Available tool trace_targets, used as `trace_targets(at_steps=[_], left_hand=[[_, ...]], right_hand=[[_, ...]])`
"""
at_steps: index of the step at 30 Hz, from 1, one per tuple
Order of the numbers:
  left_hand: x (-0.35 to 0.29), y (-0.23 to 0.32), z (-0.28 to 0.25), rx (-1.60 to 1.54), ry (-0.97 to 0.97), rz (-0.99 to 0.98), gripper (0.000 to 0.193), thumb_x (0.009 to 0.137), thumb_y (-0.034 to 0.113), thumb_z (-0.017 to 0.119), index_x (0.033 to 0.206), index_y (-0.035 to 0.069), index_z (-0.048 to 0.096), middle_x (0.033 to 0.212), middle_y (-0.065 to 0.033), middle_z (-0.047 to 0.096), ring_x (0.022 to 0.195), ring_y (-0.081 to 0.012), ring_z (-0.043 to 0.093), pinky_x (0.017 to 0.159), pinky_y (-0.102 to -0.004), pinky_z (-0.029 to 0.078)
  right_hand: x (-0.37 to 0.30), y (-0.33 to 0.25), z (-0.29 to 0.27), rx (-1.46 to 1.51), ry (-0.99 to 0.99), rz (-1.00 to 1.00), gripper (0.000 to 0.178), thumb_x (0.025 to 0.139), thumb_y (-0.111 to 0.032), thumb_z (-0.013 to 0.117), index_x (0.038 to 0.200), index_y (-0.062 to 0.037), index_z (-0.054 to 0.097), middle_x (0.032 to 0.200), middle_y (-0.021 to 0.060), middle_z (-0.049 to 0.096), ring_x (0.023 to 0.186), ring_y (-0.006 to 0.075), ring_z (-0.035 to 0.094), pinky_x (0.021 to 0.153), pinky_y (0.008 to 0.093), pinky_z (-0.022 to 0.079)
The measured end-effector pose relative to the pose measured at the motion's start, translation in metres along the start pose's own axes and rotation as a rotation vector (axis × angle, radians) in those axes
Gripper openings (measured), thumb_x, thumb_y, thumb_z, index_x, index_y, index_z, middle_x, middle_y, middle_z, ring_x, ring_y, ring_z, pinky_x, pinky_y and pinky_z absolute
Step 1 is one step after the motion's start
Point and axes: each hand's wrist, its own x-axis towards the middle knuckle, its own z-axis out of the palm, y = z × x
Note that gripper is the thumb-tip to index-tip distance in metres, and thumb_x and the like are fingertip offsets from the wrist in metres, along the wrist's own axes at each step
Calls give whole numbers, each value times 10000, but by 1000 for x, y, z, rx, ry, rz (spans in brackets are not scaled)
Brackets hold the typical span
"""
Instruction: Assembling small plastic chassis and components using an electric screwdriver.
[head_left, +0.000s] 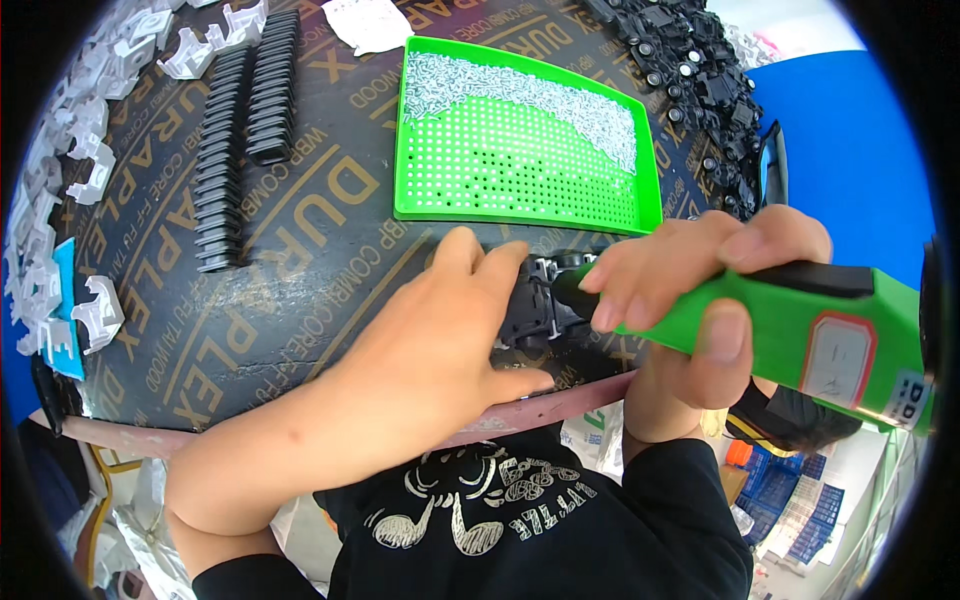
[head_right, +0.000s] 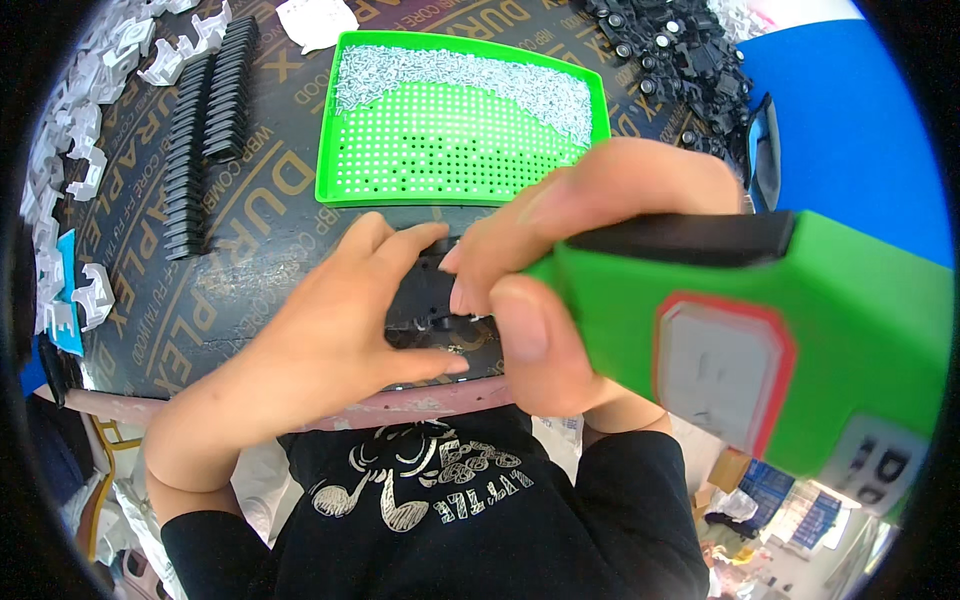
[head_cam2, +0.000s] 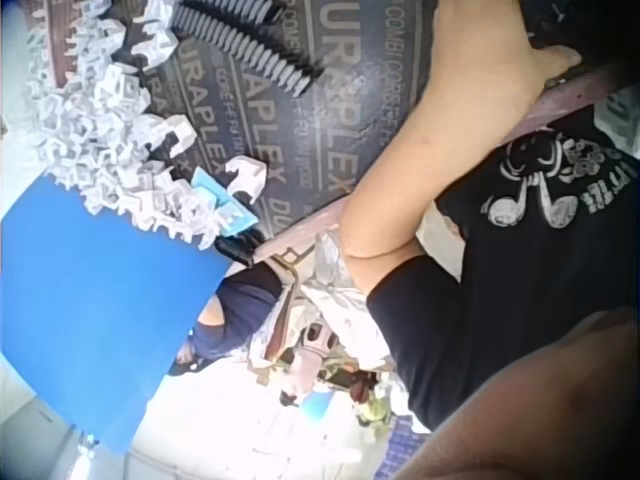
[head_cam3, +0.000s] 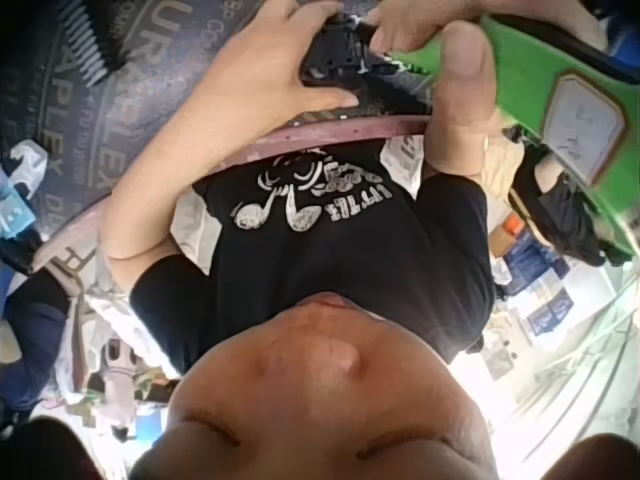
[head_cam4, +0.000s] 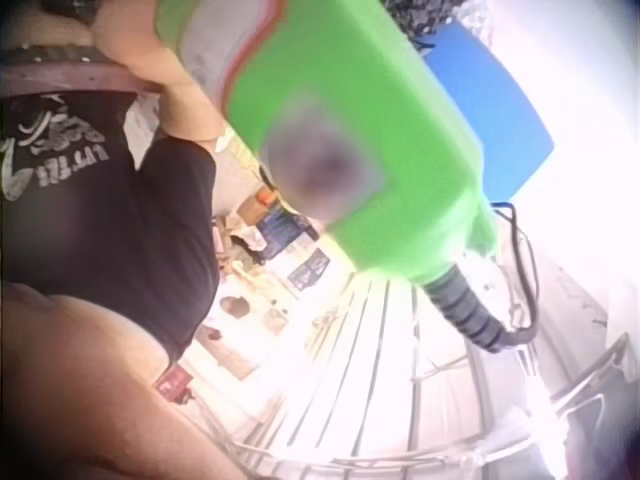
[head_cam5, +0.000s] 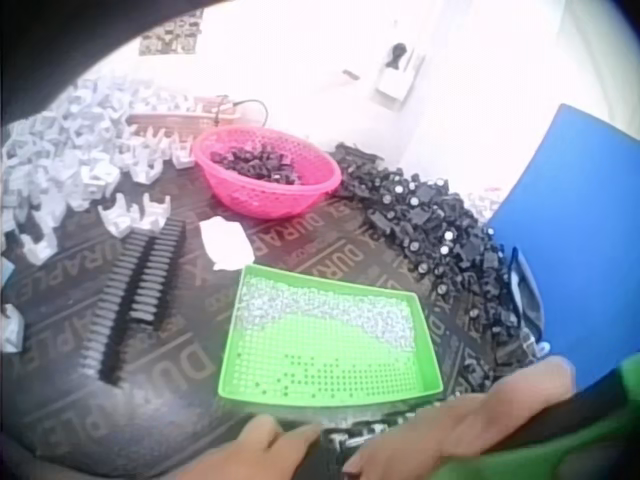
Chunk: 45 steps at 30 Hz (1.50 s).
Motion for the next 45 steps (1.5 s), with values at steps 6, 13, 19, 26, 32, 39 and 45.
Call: trace_targets(at_steps=[6,13,19,26,32,39,45], left_hand=[[7,-3,16,121,62,54,654,641,156,837,1207,8,546,972,-159,502,878,-377,577,734,-443,487],[9,-4,15,105,39,67,656,624,134,835,1200,17,544,968,-148,507,855,-380,588,719,-444,500],[12,-9,19,134,83,71,654,629,134,831,1205,15,545,962,-156,522,862,-385,597,727,-443,507],[15,-10,22,154,111,56,705,629,201,854,1225,-12,543,984,-170,547,864,-374,605,737,-438,512],[12,-1,18,113,48,-11,718,664,234,856,1259,2,527,1017,-167,566,905,-367,608,767,-424,512],[14,-5,19,53,81,-12,680,652,204,866,1222,8,552,1006,-174,608,947,-362,612,811,-414,506],[16,-6,20,12,98,-7,667,632,201,876,1194,2,578,1024,-175,623,963,-353,617,827,-409,502]], right_hand=[[6,6,-9,149,-163,29,355,928,-267,609,1095,-78,359,653,117,561,494,232,563,544,418,538],[-3,-4,1,-36,48,173,405,922,-347,618,1130,-94,379,616,104,551,480,224,557,577,435,546],[14,14,-8,168,-30,161,406,921,-324,606,1151,-85,372,631,99,569,507,235,587,592,441,558],[30,25,-35,343,-81,-179,306,988,-225,436,1221,-45,354,763,141,591,604,256,631,680,446,591],[51,64,-17,-29,123,-59,248,977,-100,478,1151,35,363,707,136,593,590,221,628,663,424,592],[48,66,-14,-13,145,-88,244,979,-95,468,1147,46,362,696,136,594,591,210,628,667,414,590],[46,64,-18,-9,145,-88,261,983,-110,461,1164,40,346,699,141,590,582,222,620,642,419,577]])
